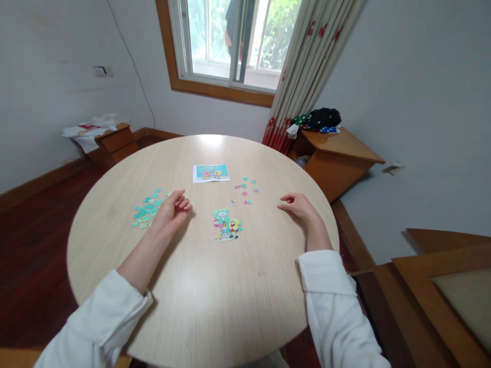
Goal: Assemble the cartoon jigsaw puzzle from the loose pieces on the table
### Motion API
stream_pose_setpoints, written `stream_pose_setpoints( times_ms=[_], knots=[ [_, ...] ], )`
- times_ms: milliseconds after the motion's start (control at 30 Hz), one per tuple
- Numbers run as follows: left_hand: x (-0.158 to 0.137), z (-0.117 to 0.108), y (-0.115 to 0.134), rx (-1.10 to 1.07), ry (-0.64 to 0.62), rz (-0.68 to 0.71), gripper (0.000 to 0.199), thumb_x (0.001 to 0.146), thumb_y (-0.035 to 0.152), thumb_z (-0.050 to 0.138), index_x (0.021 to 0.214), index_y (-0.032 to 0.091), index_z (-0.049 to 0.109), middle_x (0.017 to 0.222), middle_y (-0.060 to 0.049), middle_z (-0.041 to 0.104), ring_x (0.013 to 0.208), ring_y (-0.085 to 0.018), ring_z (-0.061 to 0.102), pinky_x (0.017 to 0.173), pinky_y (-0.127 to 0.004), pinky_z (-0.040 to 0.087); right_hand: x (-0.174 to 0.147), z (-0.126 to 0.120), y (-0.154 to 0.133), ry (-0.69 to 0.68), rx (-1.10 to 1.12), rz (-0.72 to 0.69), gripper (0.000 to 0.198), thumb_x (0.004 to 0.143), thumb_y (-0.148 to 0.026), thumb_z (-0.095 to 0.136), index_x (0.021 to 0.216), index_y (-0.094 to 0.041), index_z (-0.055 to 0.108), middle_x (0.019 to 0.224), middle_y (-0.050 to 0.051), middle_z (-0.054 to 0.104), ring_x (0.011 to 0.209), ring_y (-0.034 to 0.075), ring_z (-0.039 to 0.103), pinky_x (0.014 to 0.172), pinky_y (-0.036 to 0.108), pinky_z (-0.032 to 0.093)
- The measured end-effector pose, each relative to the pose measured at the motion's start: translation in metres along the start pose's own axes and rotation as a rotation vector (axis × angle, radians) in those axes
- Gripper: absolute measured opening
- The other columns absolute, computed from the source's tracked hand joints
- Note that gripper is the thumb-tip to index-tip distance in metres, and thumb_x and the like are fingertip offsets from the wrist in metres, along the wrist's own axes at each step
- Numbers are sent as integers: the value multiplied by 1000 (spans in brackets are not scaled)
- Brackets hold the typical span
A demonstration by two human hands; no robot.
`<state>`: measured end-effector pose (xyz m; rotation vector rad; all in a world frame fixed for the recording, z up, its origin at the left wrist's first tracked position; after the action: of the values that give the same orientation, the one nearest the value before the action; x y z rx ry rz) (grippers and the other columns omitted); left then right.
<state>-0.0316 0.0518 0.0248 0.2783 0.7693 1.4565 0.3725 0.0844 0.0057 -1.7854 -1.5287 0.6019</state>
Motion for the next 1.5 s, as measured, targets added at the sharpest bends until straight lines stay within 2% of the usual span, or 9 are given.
stream_pose_setpoints(
  times_ms=[100, 267, 567, 667, 767, 900, 1067, 1233, 1500],
  knots=[
    [0, 0, -1, 12, -11, -3, 39, 68, 4, 62, 53, 18, 28, 41, 10, 27, 35, -3, 27, 38, -17, 25, 2, 3, -1, 12, -28, 15, 34, 53, -34, 75, 76, -11, 69, 62, 2, 59, 57, 12, 50, 57, 28, 39],
    [0, 1, -2, 45, -38, -4, 38, 63, 3, 66, 55, 17, 32, 42, 11, 28, 35, -2, 28, 38, -16, 25, 1, 6, -13, 139, -96, -1, 25, 60, -34, 69, 73, -13, 68, 63, 1, 59, 59, 13, 51, 61, 28, 40],
    [-3, 4, -5, 19, -46, -50, 39, 65, 1, 60, 52, 17, 27, 41, 10, 29, 36, -2, 27, 39, -17, 26, 1, 12, -28, 226, -232, -58, 24, 70, -31, 61, 81, -11, 69, 71, 5, 61, 67, 16, 53, 69, 30, 41],
    [-4, 5, -6, 18, -32, -58, 40, 64, 1, 59, 52, 17, 24, 41, 9, 28, 36, -2, 27, 39, -18, 26, 0, 15, -40, 268, -230, -116, 23, 73, -26, 57, 84, -10, 69, 75, 8, 61, 70, 17, 53, 72, 31, 42],
    [-5, 6, -6, 17, -31, -66, 42, 62, 0, 59, 52, 18, 22, 41, 10, 26, 35, -2, 27, 38, -18, 26, -3, 29, -57, 250, -211, -213, 21, 75, -23, 53, 84, -12, 69, 77, 8, 61, 72, 18, 53, 75, 33, 42],
    [-5, 5, -7, 8, -19, -80, 41, 61, 0, 58, 53, 18, 21, 40, 10, 25, 35, -2, 26, 38, -18, 26, -10, 59, -81, 137, -196, -347, 25, 80, -21, 50, 91, -11, 70, 85, 11, 61, 80, 19, 54, 80, 34, 41],
    [-4, 5, -8, 1, -42, -92, 42, 60, 1, 58, 53, 18, 20, 41, 10, 25, 35, -2, 27, 38, -18, 27, -20, 84, -98, 39, -295, -388, 30, 87, -21, 45, 104, -21, 69, 104, 11, 60, 98, 24, 49, 86, 39, 35],
    [-4, 3, -8, -11, -25, -97, 42, 60, 1, 58, 53, 18, 20, 41, 10, 24, 35, -2, 26, 38, -18, 27, -22, 90, -98, -15, -390, -353, 32, 90, -24, 43, 110, -29, 67, 114, 9, 59, 103, 26, 45, 85, 41, 32],
    [-4, 3, -8, -4, -32, -93, 41, 61, 1, 57, 53, 18, 21, 41, 10, 25, 35, -2, 27, 39, -17, 27, -21, 89, -95, -12, -414, -352, 32, 88, -21, 44, 106, -28, 69, 115, 9, 58, 105, 26, 45, 87, 41, 30]
  ],
)
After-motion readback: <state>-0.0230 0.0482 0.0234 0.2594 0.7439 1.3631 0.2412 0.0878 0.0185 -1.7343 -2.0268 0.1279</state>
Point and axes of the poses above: each hand's wrist, its own x-axis towards the middle knuckle, its own z-axis out of the palm, y = z × x, the point moved 8 cm from there along x, towards the middle knuckle
